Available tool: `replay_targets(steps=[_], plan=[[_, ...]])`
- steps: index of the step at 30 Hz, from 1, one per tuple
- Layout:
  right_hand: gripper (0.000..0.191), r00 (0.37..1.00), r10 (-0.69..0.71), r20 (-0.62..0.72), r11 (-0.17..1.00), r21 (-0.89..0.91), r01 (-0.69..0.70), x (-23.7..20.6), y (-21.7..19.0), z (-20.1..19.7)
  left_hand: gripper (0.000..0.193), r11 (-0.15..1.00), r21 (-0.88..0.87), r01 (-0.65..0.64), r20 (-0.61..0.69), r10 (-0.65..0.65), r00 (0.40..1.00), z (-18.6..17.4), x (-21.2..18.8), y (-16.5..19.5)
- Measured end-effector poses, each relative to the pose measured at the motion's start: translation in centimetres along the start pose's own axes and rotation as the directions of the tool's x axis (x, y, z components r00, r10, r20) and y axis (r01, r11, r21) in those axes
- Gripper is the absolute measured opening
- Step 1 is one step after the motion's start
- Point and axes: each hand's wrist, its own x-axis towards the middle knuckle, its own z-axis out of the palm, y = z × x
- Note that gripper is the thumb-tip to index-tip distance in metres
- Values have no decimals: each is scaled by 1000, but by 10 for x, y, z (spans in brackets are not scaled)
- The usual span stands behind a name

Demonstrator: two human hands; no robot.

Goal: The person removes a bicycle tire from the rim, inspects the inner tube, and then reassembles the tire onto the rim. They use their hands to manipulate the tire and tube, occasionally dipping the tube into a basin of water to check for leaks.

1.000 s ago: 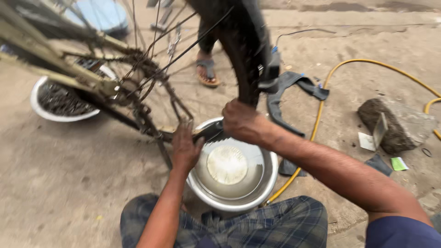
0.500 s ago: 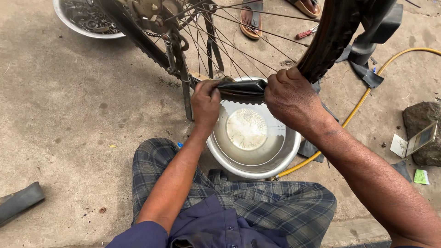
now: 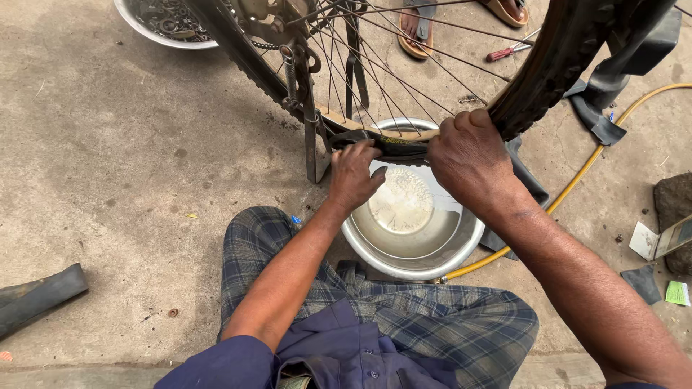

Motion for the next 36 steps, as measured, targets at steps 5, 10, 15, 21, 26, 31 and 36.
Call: replay_targets(steps=[5, 10, 15, 21, 26, 31, 36], plan=[[16, 983, 69, 172, 998, -19, -66, 19, -33, 38, 34, 998, 64, 11, 219, -24, 976, -16, 19, 0], [26, 990, 101, -104, 989, -102, -111, 46, -97, 85, 42, 999, -12, -31, 212, 33, 977, -8, 18, -16], [9, 930, -145, -336, 968, 146, 204, 33, -55, 77, 58, 911, -140, -387, -278, 339, 899, -14, -18, -5], [16, 975, -170, 145, 978, -98, 185, 4, 52, -35, 76, 843, -470, 260, 119, -231, 966, -16, -30, 34], [6, 996, -4, 90, 986, -169, 19, 19, 63, -105, 77, 785, -574, -234, -160, 173, 972, 3, -20, 38], [7, 975, 16, 221, 994, -111, 9, 17, 58, -114, 65, 822, -563, -87, -203, -35, 979, -10, -4, 10], [1, 988, -22, 154, 997, -63, 32, 15, 49, -97, 115, 985, -172, 16, -152, -43, 987, -11, 19, -16]])
